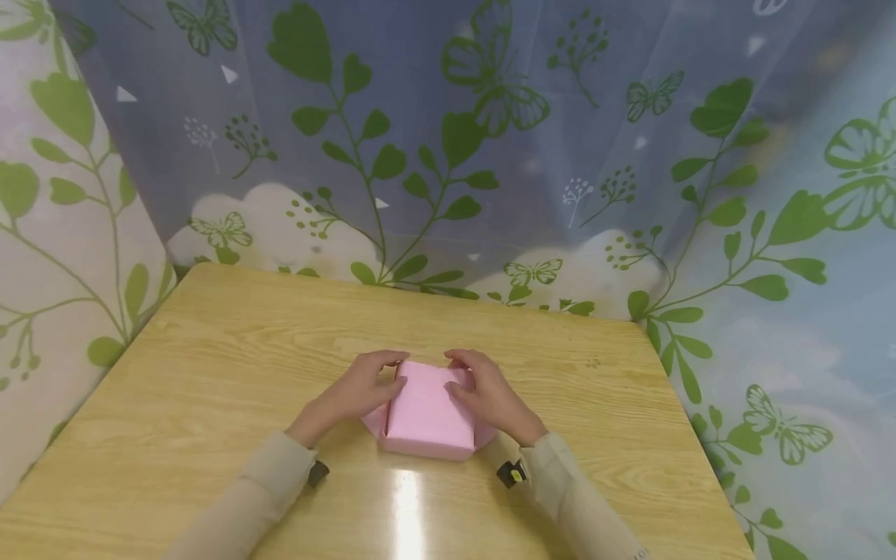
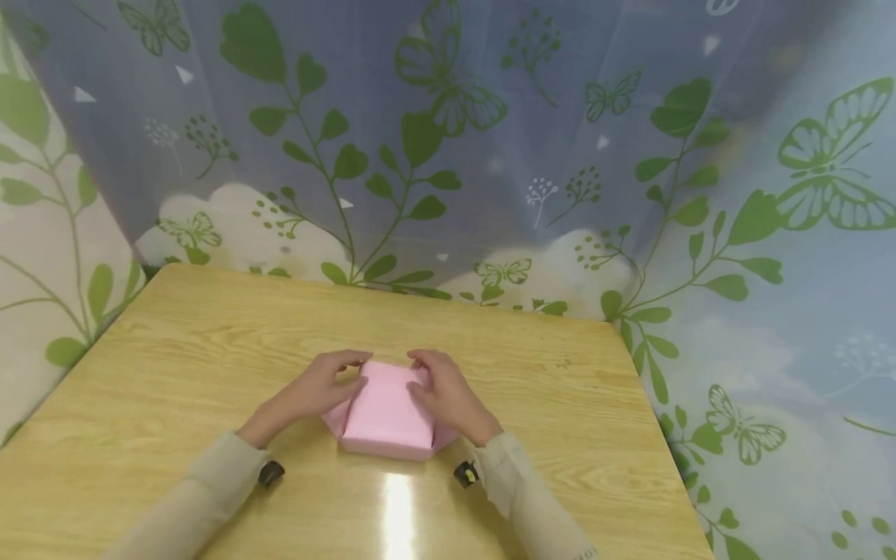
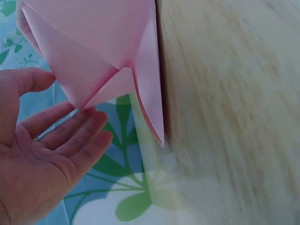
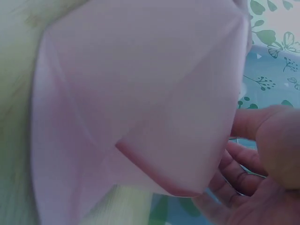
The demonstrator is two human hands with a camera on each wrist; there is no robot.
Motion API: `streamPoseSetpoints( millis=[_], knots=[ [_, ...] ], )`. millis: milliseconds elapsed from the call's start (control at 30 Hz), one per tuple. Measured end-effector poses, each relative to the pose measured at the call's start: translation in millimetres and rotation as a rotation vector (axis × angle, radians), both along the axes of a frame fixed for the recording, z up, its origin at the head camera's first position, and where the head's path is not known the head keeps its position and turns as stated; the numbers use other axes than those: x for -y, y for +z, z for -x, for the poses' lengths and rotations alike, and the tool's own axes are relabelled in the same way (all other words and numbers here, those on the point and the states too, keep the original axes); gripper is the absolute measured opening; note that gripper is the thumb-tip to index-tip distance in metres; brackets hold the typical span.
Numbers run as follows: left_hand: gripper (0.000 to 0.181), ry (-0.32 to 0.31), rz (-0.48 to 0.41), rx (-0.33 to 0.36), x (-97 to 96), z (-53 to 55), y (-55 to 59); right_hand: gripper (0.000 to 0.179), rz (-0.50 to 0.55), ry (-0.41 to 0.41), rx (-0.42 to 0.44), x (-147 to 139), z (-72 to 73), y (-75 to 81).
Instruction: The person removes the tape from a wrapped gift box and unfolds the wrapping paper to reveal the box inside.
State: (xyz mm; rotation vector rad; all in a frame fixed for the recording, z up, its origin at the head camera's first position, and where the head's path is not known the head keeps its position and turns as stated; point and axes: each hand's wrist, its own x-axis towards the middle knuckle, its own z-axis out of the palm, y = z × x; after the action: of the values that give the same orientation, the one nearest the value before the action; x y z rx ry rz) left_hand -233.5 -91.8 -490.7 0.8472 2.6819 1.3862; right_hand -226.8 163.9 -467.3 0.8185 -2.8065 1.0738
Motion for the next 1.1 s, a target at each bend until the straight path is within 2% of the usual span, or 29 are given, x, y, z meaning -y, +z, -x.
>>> streamPoseSetpoints(
  millis=[200, 300, 433, 567, 700, 833, 1100],
  knots=[
    [0.033, -0.011, -0.013, 0.009, 0.1, 1.9, -2.1, 0.035, 0.071, -0.01, 0.069, 2, 4.5, 0.6],
    [0.03, -0.005, -0.008, 0.012, -1.6, 1.5, -1.3, 0.033, 0.068, -0.027, 0.088, 2, 6.4, 0.7],
    [0.032, 0.006, 0.007, 0.005, -4.2, -1.3, -0.2, 0.031, 0.027, -0.033, 0.111, 5, 10.0, -1.9],
    [0.037, 0.002, 0.041, -0.007, -7.1, -7.2, 0.8, 0.023, -0.017, 0.001, 0.138, 9, 14.8, -5.2],
    [0.038, 0.012, 0.05, -0.037, -9.3, -9.3, 0.2, 0.014, 0.019, 0.015, 0.149, 13, 20.2, -4.7],
    [0.037, 0.024, 0.043, -0.048, -10.4, -8.2, -1.0, 0.014, 0.055, 0.006, 0.147, 13, 24.0, -4.2],
    [0.039, 0.031, 0.059, 0.025, -10.2, -7.1, -0.6, 0.02, 0.033, 0.002, 0.208, 13, 31.9, -6.1]
  ],
)
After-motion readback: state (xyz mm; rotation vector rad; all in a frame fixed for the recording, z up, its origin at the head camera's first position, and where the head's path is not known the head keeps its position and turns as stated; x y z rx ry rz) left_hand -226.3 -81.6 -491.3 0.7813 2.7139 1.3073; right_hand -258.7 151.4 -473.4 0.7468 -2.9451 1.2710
